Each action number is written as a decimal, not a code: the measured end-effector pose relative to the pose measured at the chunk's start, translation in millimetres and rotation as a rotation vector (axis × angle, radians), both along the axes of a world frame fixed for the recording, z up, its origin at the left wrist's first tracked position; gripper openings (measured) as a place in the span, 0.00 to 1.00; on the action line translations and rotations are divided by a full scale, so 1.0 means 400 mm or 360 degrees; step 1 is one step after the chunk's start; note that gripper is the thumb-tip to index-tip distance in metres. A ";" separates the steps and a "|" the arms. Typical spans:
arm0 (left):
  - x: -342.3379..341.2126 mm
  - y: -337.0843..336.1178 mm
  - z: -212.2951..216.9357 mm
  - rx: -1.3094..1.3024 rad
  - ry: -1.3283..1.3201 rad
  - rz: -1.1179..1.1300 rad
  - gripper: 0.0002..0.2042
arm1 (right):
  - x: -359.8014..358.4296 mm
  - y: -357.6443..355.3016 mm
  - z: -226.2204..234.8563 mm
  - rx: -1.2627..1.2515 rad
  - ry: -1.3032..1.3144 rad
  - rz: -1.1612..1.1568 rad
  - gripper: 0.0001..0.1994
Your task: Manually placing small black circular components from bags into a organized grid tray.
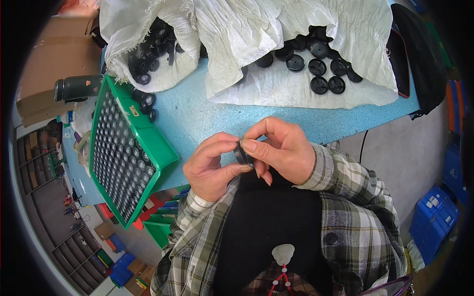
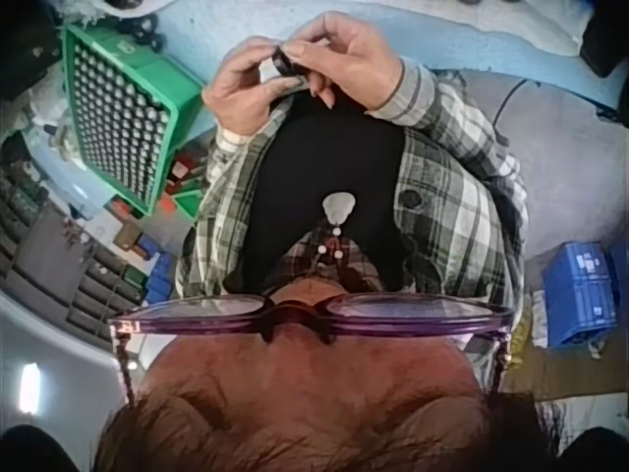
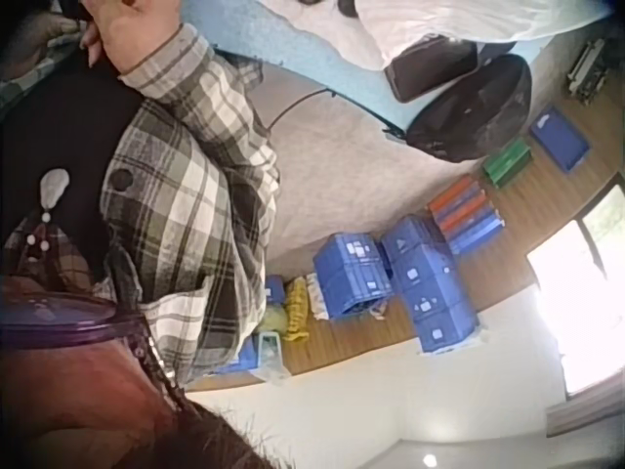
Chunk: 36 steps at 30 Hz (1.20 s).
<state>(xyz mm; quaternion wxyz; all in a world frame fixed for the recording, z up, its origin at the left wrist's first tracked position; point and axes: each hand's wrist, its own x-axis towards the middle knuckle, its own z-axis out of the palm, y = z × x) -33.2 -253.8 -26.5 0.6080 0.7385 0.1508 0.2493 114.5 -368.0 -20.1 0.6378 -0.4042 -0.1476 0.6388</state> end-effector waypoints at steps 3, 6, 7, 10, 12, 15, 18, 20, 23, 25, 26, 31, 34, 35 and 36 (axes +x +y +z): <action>0.002 -0.004 0.002 0.0008 0.0031 0.0054 0.22 | -0.002 0.000 0.001 -0.0015 -0.0026 0.0017 0.10; 0.003 -0.005 0.006 0.0045 0.0070 0.0075 0.21 | -0.006 0.000 0.001 -0.0013 -0.0044 0.0000 0.10; 0.002 -0.005 0.008 0.0076 0.0095 0.0071 0.21 | -0.007 0.000 0.001 -0.0013 -0.0056 0.0001 0.10; 0.002 -0.003 0.009 0.0110 0.0113 0.0053 0.21 | -0.008 0.001 -0.001 -0.0013 -0.0080 0.0001 0.10; 0.002 -0.001 0.007 0.0113 0.0099 0.0026 0.21 | -0.006 0.004 -0.003 0.0005 -0.0082 0.0005 0.10; -0.001 -0.001 -0.009 -0.0186 0.0002 0.0000 0.22 | -0.001 0.005 -0.004 0.0018 -0.0070 0.0002 0.10; -0.004 -0.003 -0.015 -0.0420 -0.0075 -0.0021 0.23 | 0.002 0.002 0.000 0.0026 -0.0044 -0.0009 0.09; -0.005 0.000 -0.016 -0.0583 -0.0132 -0.0042 0.23 | 0.003 0.004 0.004 0.0028 -0.0044 -0.0015 0.09; -0.004 0.003 -0.012 -0.0694 -0.0159 -0.0055 0.23 | 0.002 0.004 0.009 0.0037 -0.0014 -0.0014 0.09; -0.003 0.004 -0.015 -0.0751 -0.0173 -0.0064 0.23 | 0.001 0.003 0.010 0.0051 0.0043 -0.0008 0.09; -0.003 0.004 -0.018 -0.0685 -0.0179 -0.0055 0.23 | 0.001 0.002 0.010 0.0050 0.0043 -0.0009 0.09; -0.002 -0.002 -0.019 -0.0542 -0.0179 -0.0007 0.23 | 0.000 0.002 0.012 0.0034 0.0034 -0.0005 0.09; -0.005 -0.001 -0.022 -0.0507 -0.0163 0.0006 0.23 | -0.001 0.001 0.013 0.0004 0.0018 0.0036 0.09; -0.006 0.001 -0.025 -0.0478 -0.0151 0.0003 0.23 | -0.003 0.001 0.014 0.0001 -0.0002 0.0025 0.09; -0.007 0.001 -0.026 -0.0450 -0.0140 0.0000 0.23 | -0.005 0.002 0.015 -0.0003 -0.0021 0.0014 0.09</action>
